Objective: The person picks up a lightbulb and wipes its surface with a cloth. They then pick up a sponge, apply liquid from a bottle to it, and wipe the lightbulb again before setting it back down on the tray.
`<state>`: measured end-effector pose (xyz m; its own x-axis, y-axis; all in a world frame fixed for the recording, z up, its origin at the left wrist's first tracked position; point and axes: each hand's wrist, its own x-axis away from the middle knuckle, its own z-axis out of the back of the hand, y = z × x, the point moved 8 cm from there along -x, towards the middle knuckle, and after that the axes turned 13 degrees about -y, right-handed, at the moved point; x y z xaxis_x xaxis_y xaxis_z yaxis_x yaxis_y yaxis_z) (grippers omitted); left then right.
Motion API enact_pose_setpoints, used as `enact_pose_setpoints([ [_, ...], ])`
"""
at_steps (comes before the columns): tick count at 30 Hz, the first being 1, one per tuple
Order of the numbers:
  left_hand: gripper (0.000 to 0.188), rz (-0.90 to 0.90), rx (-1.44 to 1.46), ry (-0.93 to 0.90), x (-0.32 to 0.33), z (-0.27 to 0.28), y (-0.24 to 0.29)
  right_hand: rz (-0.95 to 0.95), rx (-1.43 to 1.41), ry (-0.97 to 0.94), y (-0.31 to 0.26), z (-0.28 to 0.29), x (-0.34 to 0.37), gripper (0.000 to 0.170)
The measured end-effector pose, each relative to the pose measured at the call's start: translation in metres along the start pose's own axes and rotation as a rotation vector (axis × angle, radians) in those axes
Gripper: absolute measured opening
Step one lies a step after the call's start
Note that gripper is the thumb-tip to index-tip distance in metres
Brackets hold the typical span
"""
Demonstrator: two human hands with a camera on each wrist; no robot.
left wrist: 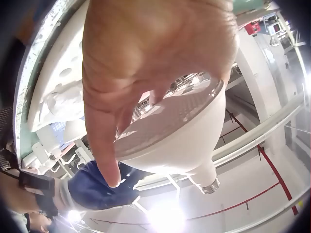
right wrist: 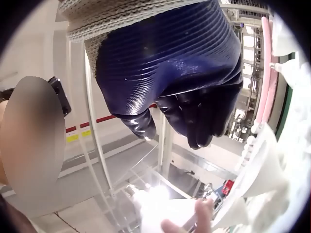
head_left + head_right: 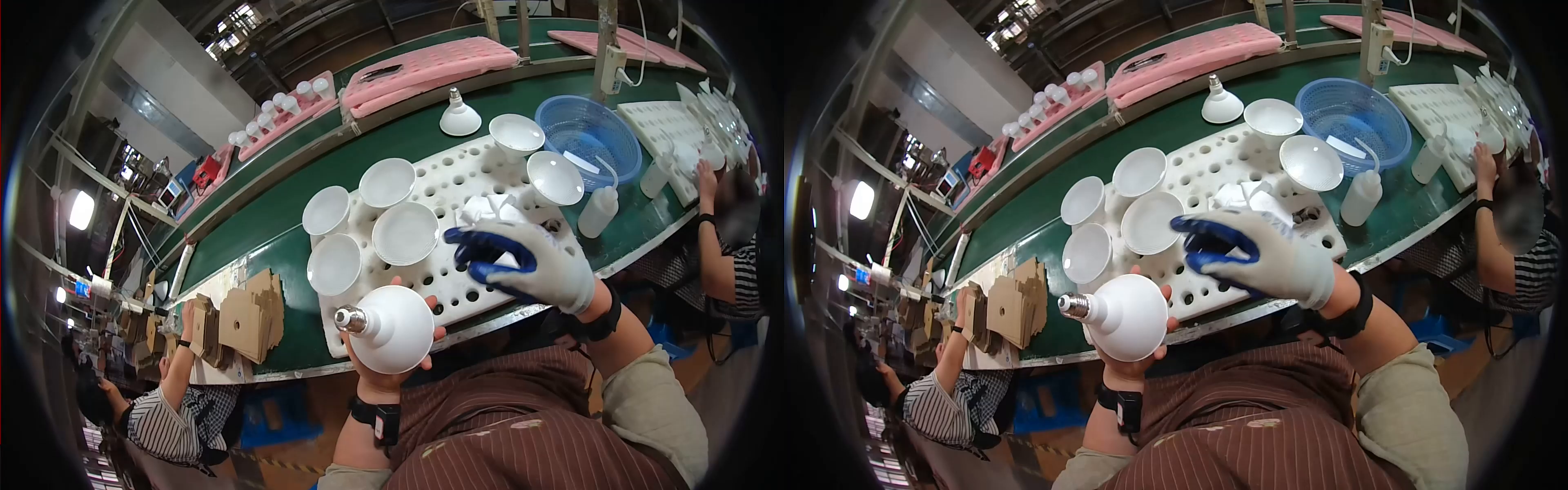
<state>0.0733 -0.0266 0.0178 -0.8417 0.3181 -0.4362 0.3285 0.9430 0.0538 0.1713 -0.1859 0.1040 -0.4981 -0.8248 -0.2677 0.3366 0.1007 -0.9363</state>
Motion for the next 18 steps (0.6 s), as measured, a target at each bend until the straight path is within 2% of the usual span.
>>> enact_pose_setpoints([
  [2, 0.098, 0.02, 0.019, 0.097, -0.002, 0.007, -0.002, 0.021, 0.061, -0.055, -0.027, -0.017, -0.008, 0.059],
  [3, 0.094, 0.077, -0.048, 0.135, -0.003, 0.014, -0.007, -0.027, 0.094, -0.124, -0.033, -0.023, -0.009, 0.065],
  [4, 0.093, 0.096, -0.102, 0.24, 0.006, 0.025, -0.006, -0.043, 0.298, -0.167, -0.039, -0.03, -0.01, 0.072],
  [5, 0.092, 0.115, -0.161, 0.327, 0.011, 0.038, -0.005, -0.07, 0.518, -0.26, -0.044, -0.038, -0.016, 0.072],
  [6, 0.092, 0.1, -0.106, 0.33, 0.006, 0.035, -0.008, 0.056, 0.617, -0.283, -0.047, -0.047, -0.019, 0.065],
  [7, 0.094, 0.139, -0.052, 0.303, 0.0, 0.03, -0.011, -0.04, 0.604, -0.312, -0.038, -0.053, -0.022, 0.056],
  [9, 0.095, 0.379, -0.587, 0.355, -0.006, 0.025, -0.007, -0.146, 0.675, -0.315, -0.025, -0.046, -0.027, 0.05],
  [10, 0.098, 0.298, -0.085, 0.147, -0.017, 0.018, -0.017, -0.154, 0.592, -0.293, -0.012, -0.041, -0.03, 0.047],
  [12, 0.097, 0.295, -0.137, 0.129, -0.021, 0.023, -0.01, -0.149, 0.523, -0.272, -0.013, -0.025, -0.037, 0.04],
  [13, 0.096, 0.293, -0.19, 0.14, -0.022, 0.023, -0.006, -0.056, 0.199, -0.202, -0.025, -0.018, -0.045, 0.037],
  [14, 0.095, 0.266, -0.172, 0.166, -0.021, 0.024, 0.0, -0.312, 0.196, -0.177, -0.024, 0.004, -0.043, 0.033],
  [15, 0.086, 0.278, -0.519, 0.388, -0.013, 0.033, 0.015, -0.21, 0.092, -0.058, -0.025, 0.025, -0.049, 0.028],
  [16, 0.073, 0.302, -0.728, 0.446, 0.002, 0.062, 0.035, -0.1, -0.012, 0.074, -0.023, 0.05, -0.055, 0.026],
  [17, 0.062, 0.322, -0.938, 0.505, 0.018, 0.091, 0.054, -0.191, -0.102, 0.137, -0.03, 0.071, -0.061, 0.026],
  [18, 0.042, 0.345, -1.354, 0.622, 0.02, 0.086, 0.07, -0.155, -0.05, 0.229, -0.032, 0.094, -0.069, 0.024],
])
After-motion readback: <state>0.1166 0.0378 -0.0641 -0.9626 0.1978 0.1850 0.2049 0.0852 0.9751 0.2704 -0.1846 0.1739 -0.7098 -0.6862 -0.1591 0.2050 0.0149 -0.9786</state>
